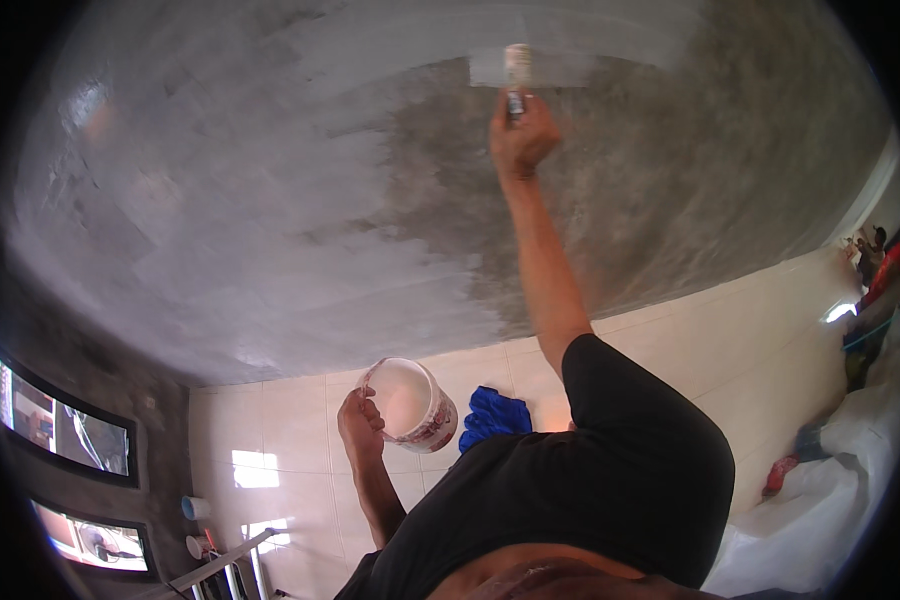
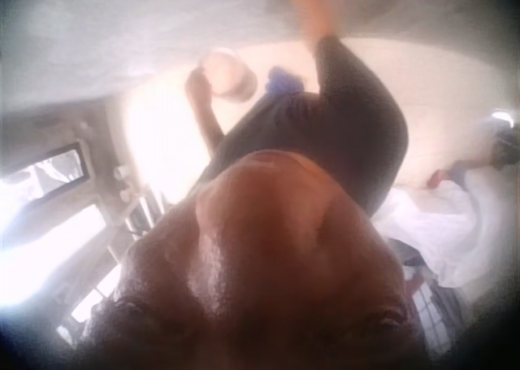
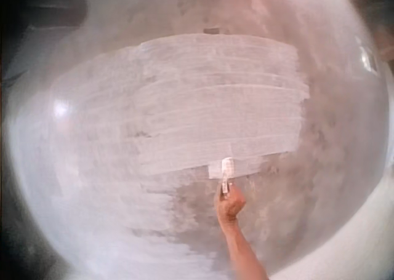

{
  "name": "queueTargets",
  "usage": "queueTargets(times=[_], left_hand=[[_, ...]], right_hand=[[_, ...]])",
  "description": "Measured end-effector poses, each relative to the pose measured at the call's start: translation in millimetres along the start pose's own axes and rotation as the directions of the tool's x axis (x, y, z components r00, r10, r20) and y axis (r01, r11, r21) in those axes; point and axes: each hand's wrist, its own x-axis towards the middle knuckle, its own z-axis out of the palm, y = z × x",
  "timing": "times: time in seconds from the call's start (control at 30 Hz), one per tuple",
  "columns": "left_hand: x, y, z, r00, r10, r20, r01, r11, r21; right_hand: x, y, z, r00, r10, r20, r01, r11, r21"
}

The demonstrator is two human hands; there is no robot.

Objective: The person paints a concrete ceiling white using a brush and a bucket of paint. They repeatedly dip the brush into the bucket and apply paint in broad strokes across the ceiling surface.

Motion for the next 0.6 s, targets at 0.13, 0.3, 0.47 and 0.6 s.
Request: queueTargets(times=[0.13, 0.3, 0.47, 0.6], left_hand=[[-6.4, 1.4, -8.9, 1.0, -0.004, -0.004, 0.004, 1.0, -0.022], [-7.6, 10.4, -19.6, 0.997, 0.046, -0.064, -0.043, 0.998, 0.043], [-2.3, 16.8, -46.4, 0.989, 0.063, -0.136, -0.055, 0.996, 0.066], [2.6, 15.7, -62.6, 0.984, 0.053, -0.17, -0.042, 0.997, 0.067]], right_hand=[[-37.4, -77.1, 38.9, 0.999, -0.015, 0.047, 0.004, 0.97, 0.244], [-66.2, -153.6, 75.5, 0.976, 0.003, 0.218, -0.105, 0.883, 0.458], [-70.5, -149.6, 89.7, 0.949, 0.024, 0.314, -0.206, 0.8, 0.563], [-59.7, -63.6, 68.6, 0.923, 0.14, 0.358, -0.289, 0.867, 0.406]])
